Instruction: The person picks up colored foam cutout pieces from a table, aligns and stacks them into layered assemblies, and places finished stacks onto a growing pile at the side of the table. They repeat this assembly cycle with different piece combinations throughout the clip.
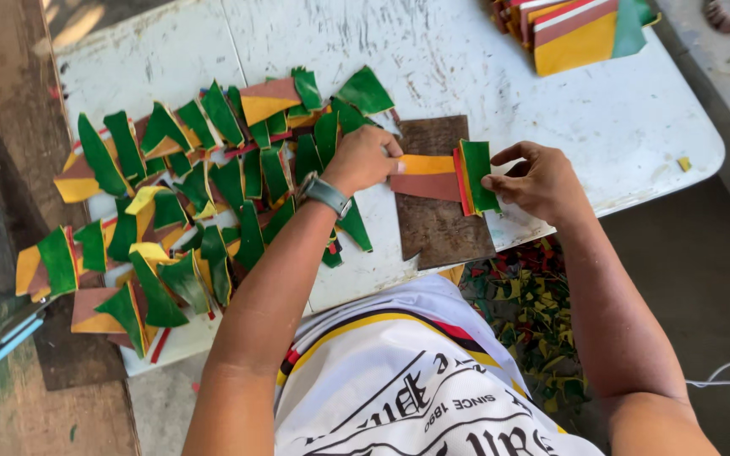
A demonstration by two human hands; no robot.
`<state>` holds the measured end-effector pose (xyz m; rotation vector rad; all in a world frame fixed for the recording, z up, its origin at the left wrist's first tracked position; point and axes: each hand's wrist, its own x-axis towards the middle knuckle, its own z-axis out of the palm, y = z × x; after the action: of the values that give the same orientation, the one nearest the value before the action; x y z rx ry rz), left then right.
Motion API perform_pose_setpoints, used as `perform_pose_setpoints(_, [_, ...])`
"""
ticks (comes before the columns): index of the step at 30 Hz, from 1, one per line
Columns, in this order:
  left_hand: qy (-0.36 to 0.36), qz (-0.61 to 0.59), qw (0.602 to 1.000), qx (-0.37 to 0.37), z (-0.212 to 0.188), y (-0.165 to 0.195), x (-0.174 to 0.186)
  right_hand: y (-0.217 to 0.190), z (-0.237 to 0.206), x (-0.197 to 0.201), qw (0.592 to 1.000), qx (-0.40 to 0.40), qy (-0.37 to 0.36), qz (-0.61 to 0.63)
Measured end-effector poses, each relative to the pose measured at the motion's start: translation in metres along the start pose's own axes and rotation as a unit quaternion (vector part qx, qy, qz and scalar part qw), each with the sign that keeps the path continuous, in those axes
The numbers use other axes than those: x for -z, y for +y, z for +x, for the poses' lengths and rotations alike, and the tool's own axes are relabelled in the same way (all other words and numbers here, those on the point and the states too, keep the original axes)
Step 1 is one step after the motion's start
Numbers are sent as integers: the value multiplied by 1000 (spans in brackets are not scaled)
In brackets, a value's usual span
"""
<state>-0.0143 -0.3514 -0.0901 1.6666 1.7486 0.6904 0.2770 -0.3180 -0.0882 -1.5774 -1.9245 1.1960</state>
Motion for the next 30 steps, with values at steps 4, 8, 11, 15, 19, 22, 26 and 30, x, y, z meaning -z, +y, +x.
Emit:
perform_pose_setpoints(4, [23, 68, 996, -49, 3, -3, 0, 2, 6, -1, 1000, -4, -8, -1])
perform_pose_setpoints(8, [18, 66, 997, -26, 3, -6, -3, 4, 9, -1, 1000, -5, -15, -9])
perform_pose_setpoints(11, [4, 60, 998, -23, 5, -9, 0, 2, 9, -2, 1000, -8, -21, -12])
perform_pose_setpoints(15, [-22, 67, 997, -13, 9, -10, 2, -3, 6, -4, 997, -5, -19, -68])
perform_pose_setpoints(19, [-33, 82, 996, -2, 12, -10, 1, -3, 1, -6, 987, 42, 20, -151])
perform_pose_setpoints(22, [-45, 73, 996, -10, 14, -10, 2, 3, 1, -6, 987, 58, 28, -148])
perform_pose_setpoints(26, [-53, 84, 995, 0, 17, -9, 4, 11, 9, -1, 987, 87, 7, -134])
perform_pose_setpoints(30, [-25, 115, 993, -23, 11, -10, 3, 10, 19, 9, 997, -36, -19, 67])
